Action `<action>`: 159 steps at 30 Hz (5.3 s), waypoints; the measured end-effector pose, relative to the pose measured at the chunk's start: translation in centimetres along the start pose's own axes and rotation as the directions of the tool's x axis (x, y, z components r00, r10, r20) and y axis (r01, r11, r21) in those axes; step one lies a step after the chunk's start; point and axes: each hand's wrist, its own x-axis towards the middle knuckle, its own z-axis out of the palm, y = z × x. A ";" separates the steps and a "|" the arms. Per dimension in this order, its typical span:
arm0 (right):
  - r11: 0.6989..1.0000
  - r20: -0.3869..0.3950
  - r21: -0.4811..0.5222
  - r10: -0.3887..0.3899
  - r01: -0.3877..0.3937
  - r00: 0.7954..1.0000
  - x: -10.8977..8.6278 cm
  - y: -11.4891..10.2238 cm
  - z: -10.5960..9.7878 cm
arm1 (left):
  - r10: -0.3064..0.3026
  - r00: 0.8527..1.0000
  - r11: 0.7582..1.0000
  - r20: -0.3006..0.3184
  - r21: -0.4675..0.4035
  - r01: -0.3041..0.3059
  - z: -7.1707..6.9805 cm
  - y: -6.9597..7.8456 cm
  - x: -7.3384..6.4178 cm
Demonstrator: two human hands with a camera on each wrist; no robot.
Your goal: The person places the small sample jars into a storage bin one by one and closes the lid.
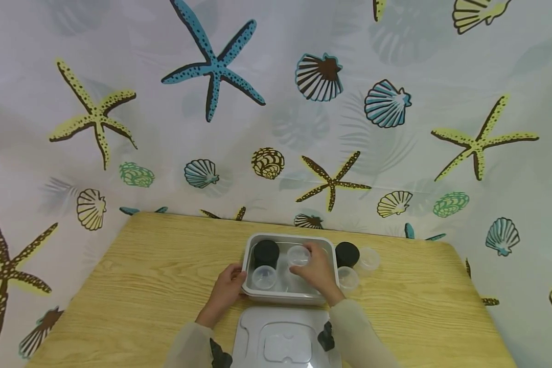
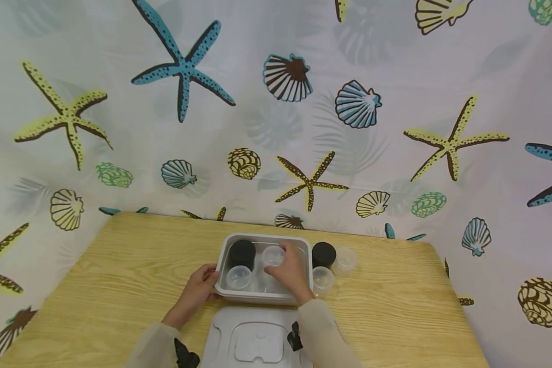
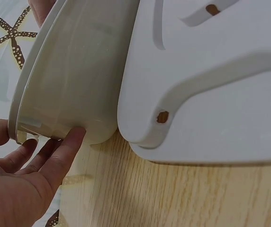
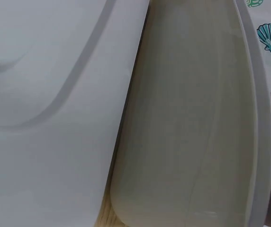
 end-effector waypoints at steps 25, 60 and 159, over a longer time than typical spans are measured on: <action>1.000 -0.020 0.011 -0.028 0.029 0.999 1.0 0.2 1.9 | 0.006 1.000 1.000 -0.008 -0.008 -0.006 -0.1 -0.1 0.1; 0.999 -0.003 -0.046 -0.015 0.015 1.000 1.4 0.9 2.5 | -0.007 1.000 1.000 0.002 -0.003 0.007 -0.1 -0.3 0.1; 0.986 -0.116 0.148 0.094 -0.076 0.989 -4.5 6.5 -7.6 | -0.031 0.999 0.999 0.034 0.034 0.030 0.0 0.1 0.1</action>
